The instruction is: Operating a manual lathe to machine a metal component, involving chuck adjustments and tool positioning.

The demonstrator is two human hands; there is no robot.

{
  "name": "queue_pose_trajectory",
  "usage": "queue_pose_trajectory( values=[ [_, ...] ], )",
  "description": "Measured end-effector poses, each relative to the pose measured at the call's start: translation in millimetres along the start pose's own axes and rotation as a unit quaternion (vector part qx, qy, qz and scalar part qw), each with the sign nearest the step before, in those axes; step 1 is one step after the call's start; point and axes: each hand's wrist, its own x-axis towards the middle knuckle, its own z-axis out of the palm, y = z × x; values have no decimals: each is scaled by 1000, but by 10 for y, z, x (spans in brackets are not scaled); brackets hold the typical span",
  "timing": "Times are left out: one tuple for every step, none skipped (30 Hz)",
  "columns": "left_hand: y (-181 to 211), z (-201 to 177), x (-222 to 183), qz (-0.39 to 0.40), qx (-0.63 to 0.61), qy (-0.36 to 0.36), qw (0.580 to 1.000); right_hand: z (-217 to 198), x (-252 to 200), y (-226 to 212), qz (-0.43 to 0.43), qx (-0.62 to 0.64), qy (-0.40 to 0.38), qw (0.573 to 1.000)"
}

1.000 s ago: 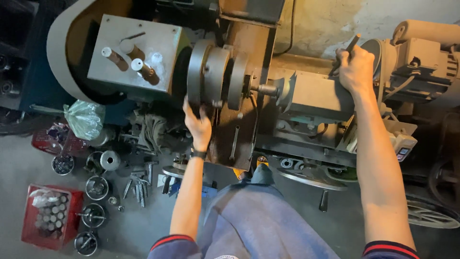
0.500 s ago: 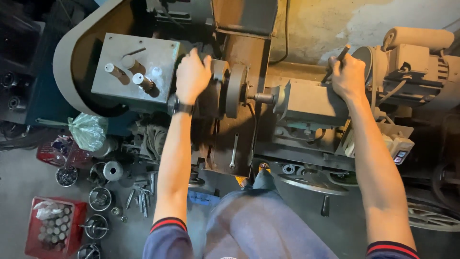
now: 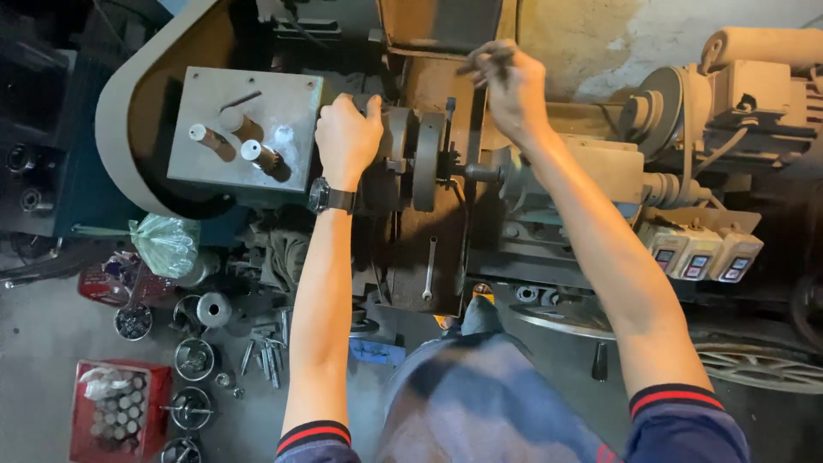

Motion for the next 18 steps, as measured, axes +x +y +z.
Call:
queue_pose_trajectory(
  values=[
    [7,-11,-5,-4,-5,2,1000,39,-15,-34,-24,-94,-39,995],
    [19,-19,-15,-8,-11,3,1000,71,-36,-71,-46,-187,-78,978],
    [31,-25,-15,-6,-12,1,1000,70,-53,-116,-45,-189,-76,978],
    [44,-36,-20,-21,-15,2,1000,71,-68,-162,-51,-173,-66,981],
    [56,-45,-28,-36,-19,2,999,72,-87,-209,-57,-157,-56,984],
    [48,-30,-35,-36,-18,1,999,3,-107,-250,-55,-157,-55,984],
    [38,-12,-43,-31,-18,14,999,-66,-130,-288,-89,-151,-59,983],
    [21,8,-58,-26,-18,28,999,-133,-156,-323,-123,-144,-63,980],
    [-32,44,-86,-28,-18,26,999,-228,-204,-396,-120,-144,-64,980],
    [-77,82,-101,11,-17,60,998,-329,-241,-471,-143,-184,-53,971],
    [-119,120,-114,49,-16,95,994,-432,-275,-546,-166,-224,-43,960],
    [-115,97,-251,49,-16,93,994,-661,-326,-495,-164,-224,-42,960],
    [-109,71,-385,105,-62,145,982,-890,-375,-446,-150,-286,-34,946],
    [-107,34,-505,161,-106,198,961,-1108,-409,-391,-135,-346,-27,928],
    [-235,195,-640,161,-105,197,961,-1332,-474,-324,-135,-345,-26,928],
    [-367,350,-773,173,-157,256,938,-1549,-526,-253,-104,-437,-51,892],
    [-499,503,-908,184,-208,314,908,-1765,-578,-183,-72,-524,-74,845],
    [-667,693,-1061,183,-206,316,908,-1698,-621,-258,-74,-523,-76,846]
  ],
)
